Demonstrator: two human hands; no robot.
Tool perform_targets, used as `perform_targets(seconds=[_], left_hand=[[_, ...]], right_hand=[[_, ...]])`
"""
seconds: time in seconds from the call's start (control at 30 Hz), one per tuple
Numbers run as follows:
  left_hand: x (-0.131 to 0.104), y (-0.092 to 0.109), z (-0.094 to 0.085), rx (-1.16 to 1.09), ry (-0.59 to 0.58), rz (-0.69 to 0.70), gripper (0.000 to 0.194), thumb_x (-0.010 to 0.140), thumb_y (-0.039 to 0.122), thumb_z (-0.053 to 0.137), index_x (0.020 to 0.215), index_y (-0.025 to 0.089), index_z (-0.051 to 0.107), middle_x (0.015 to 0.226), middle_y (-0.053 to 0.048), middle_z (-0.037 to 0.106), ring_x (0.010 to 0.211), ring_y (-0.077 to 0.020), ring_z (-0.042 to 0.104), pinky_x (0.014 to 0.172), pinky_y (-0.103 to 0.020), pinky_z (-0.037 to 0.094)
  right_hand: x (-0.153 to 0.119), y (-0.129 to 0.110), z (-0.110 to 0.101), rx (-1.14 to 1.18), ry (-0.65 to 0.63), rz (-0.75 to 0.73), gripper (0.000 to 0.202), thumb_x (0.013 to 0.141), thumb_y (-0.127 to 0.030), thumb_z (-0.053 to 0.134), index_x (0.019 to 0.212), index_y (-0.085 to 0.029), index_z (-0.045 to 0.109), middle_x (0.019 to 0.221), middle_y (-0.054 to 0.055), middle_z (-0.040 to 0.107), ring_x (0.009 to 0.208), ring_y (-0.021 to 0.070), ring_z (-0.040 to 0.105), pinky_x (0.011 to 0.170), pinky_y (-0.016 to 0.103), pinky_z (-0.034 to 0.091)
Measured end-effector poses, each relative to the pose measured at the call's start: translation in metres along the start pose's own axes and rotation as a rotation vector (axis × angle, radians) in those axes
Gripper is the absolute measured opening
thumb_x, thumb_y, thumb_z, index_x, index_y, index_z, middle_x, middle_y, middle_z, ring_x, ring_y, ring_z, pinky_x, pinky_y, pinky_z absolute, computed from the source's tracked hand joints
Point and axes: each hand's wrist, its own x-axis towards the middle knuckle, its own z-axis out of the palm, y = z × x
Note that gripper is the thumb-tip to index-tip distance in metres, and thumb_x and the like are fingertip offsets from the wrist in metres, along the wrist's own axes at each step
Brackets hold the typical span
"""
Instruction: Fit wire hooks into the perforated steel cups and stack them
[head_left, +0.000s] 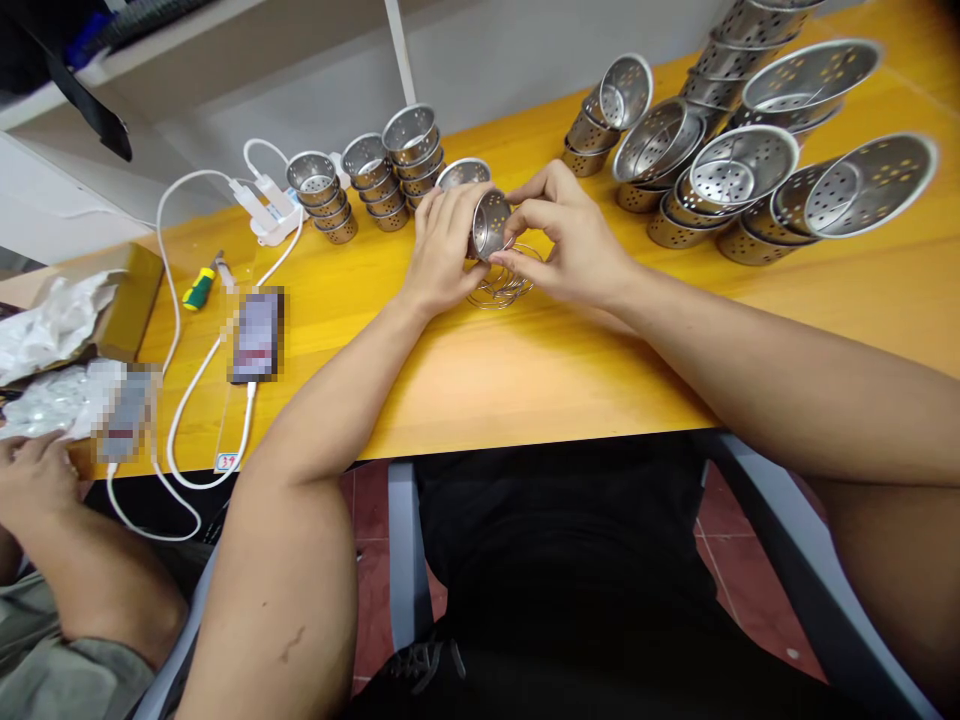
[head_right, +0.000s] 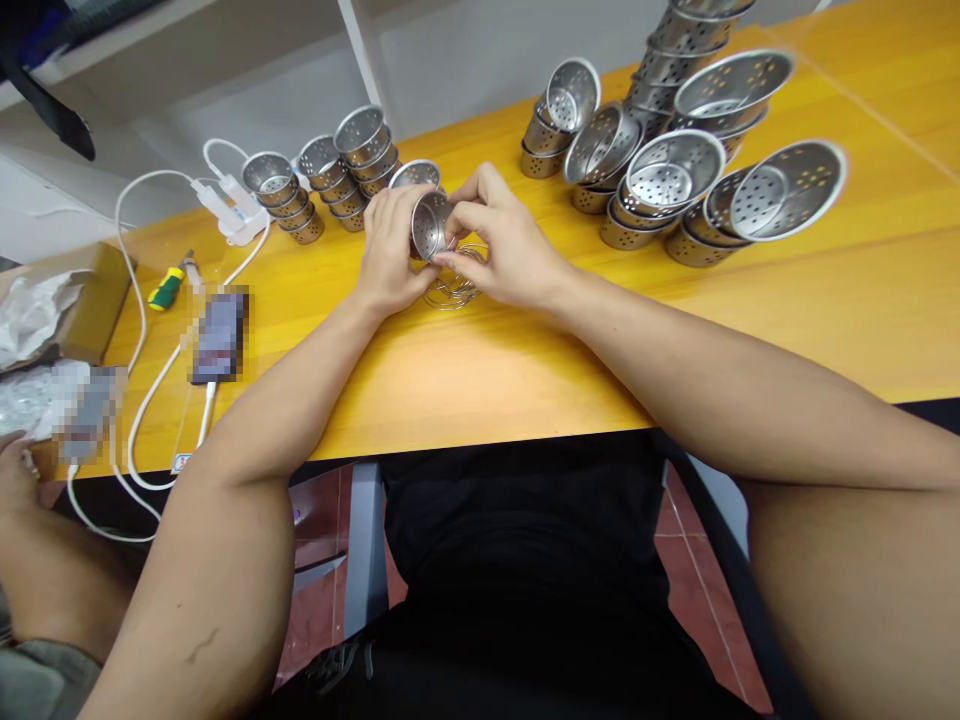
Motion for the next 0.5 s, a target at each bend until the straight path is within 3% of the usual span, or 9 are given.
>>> perform_targets(seconds=[0.3, 0.4, 0.5], left_hand=[[-0.0016, -0.0009, 0.0008, 0.001, -0.003, 0.006, 0.095, 0.112, 0.089, 0.076, 0.191, 0.042, 0.052, 0.198, -0.014, 0.066, 0.192, -0.0461, 0.057, 0.169, -0.075, 0.031], [-0.0026, -0.0028, 0.003, 0.0, 0.017, -0.002, 0.097, 0.111, 0.09, 0.078, 0.19, 0.042, 0.052, 0.198, -0.014, 0.066, 0.192, -0.0467, 0.057, 0.167, -0.075, 0.036], [-0.0032, -0.0095, 0.0058, -0.013, 0.05, -0.017, 0.104, 0.109, 0.096, 0.077, 0.192, 0.041, 0.05, 0.2, -0.015, 0.063, 0.194, -0.0486, 0.054, 0.165, -0.075, 0.039]], right_hand=[[0.0006, 0.0012, -0.001, 0.035, -0.005, 0.038, 0.06, 0.115, -0.095, 0.074, 0.157, -0.055, 0.09, 0.151, 0.013, 0.085, 0.155, 0.0551, 0.072, 0.134, 0.092, 0.063], [0.0022, 0.0004, -0.0036, 0.097, -0.023, 0.038, 0.063, 0.117, -0.098, 0.065, 0.164, -0.061, 0.086, 0.162, 0.006, 0.086, 0.159, 0.0517, 0.071, 0.135, 0.085, 0.064], [0.0036, -0.0014, -0.0073, 0.166, -0.035, 0.03, 0.067, 0.111, -0.104, 0.07, 0.163, -0.063, 0.086, 0.174, 0.002, 0.082, 0.162, 0.0515, 0.071, 0.136, 0.083, 0.065]])
